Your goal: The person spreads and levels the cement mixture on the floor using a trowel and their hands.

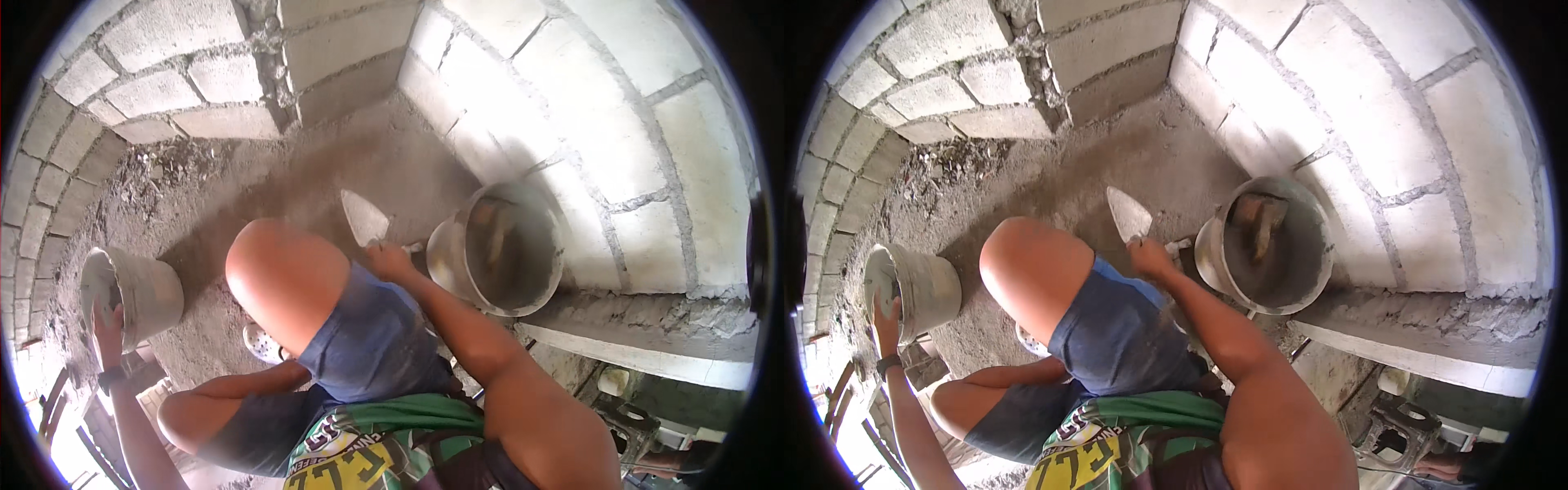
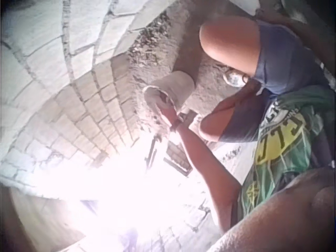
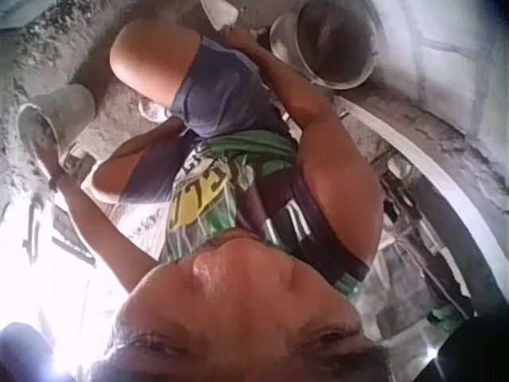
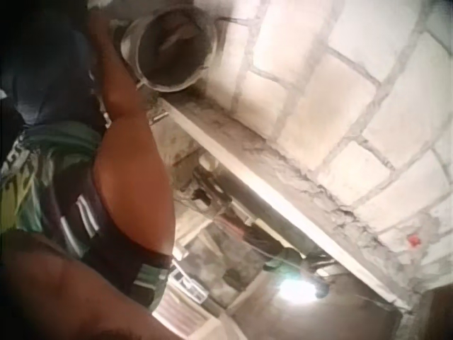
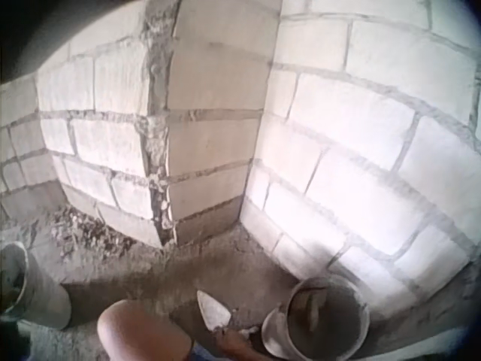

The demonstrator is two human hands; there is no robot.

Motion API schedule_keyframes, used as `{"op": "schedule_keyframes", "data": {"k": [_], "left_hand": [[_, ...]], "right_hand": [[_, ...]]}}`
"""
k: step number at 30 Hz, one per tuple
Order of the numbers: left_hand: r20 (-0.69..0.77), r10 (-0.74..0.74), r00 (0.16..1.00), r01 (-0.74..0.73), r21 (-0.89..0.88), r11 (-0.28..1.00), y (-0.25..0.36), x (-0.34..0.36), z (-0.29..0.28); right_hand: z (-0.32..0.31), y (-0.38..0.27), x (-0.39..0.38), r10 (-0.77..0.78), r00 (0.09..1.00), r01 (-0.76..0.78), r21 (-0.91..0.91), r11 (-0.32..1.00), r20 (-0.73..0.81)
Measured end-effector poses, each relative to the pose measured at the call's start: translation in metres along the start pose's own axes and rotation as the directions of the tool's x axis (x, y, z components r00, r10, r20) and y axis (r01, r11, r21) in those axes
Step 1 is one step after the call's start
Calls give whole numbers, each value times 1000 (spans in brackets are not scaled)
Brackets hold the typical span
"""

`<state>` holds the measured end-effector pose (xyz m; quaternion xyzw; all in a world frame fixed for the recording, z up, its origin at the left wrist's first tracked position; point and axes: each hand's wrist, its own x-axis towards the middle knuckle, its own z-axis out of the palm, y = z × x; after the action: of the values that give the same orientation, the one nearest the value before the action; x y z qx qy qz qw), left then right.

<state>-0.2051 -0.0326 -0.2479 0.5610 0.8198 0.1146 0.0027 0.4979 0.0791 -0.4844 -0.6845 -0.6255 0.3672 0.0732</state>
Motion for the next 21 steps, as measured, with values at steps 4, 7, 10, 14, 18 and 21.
{"op": "schedule_keyframes", "data": {"k": [4, 7, 10, 14, 18, 21], "left_hand": [[105, -103, 989, 106, -30, 994, -6, -4, -4], [210, 82, 974, -58, -119, 991, 20, 56, 98], [205, -171, 964, 141, 153, 978, -12, 14, 0], [267, -206, 941, 151, 211, 966, 23, 47, 44], [36, -189, 981, 183, 142, 973, 30, 40, 78], [13, -188, 982, 183, 171, 968, 22, 37, 72]], "right_hand": [[12, -18, 37, 131, 980, -173, 318, 932, 152], [-44, 135, 130, -177, 969, 165, -83, 983, -172], [-2, -38, 151, 445, 887, -382, 730, 567, 119], [-65, 16, 241, 512, 846, -425, 392, 816, -150], [-108, 50, 309, 524, 824, -451, 310, 837, -217], [-102, 54, 332, 574, 806, -475, 423, 772, -143]]}}
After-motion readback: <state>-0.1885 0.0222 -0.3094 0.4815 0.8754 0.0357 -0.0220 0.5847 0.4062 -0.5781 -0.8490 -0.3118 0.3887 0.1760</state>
